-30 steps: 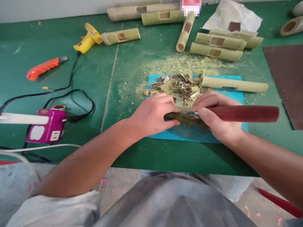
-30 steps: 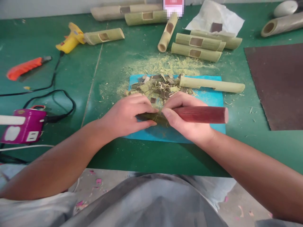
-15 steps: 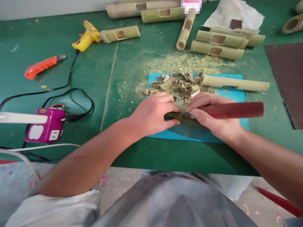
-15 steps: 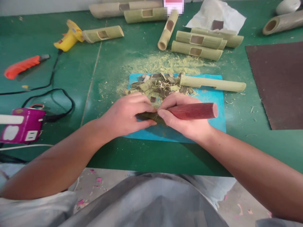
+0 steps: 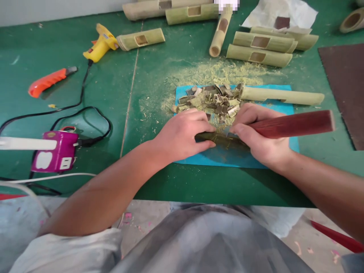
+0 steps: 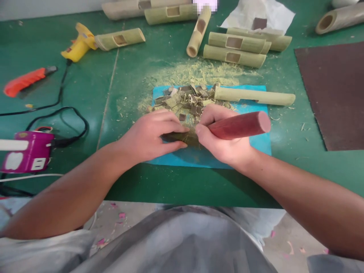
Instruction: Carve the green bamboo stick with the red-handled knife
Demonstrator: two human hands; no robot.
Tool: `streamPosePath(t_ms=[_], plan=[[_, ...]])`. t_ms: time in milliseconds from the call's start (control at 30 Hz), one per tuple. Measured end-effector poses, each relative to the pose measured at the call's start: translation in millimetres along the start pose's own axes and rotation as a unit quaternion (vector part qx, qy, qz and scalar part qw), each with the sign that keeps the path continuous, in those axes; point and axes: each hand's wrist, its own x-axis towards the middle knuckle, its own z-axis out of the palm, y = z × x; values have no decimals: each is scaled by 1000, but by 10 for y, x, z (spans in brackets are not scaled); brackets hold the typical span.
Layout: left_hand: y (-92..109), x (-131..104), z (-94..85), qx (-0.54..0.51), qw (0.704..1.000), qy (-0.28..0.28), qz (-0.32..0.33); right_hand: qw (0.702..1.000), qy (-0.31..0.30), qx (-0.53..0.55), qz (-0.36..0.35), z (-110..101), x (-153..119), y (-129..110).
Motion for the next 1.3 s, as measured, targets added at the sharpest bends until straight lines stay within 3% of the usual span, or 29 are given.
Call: streamPosePath(t_ms=[400,800,1300], plan=[[-5,1,16,5,1000,9,2,997,59,31,-28,-3,-93,73],[23,1,-8,-4,1000,-2,-4,998,-45,26,40,-22,-13,48],[24,5,-11,3,1000,-12,-12,998,-47,7,31,-9,21,-7]])
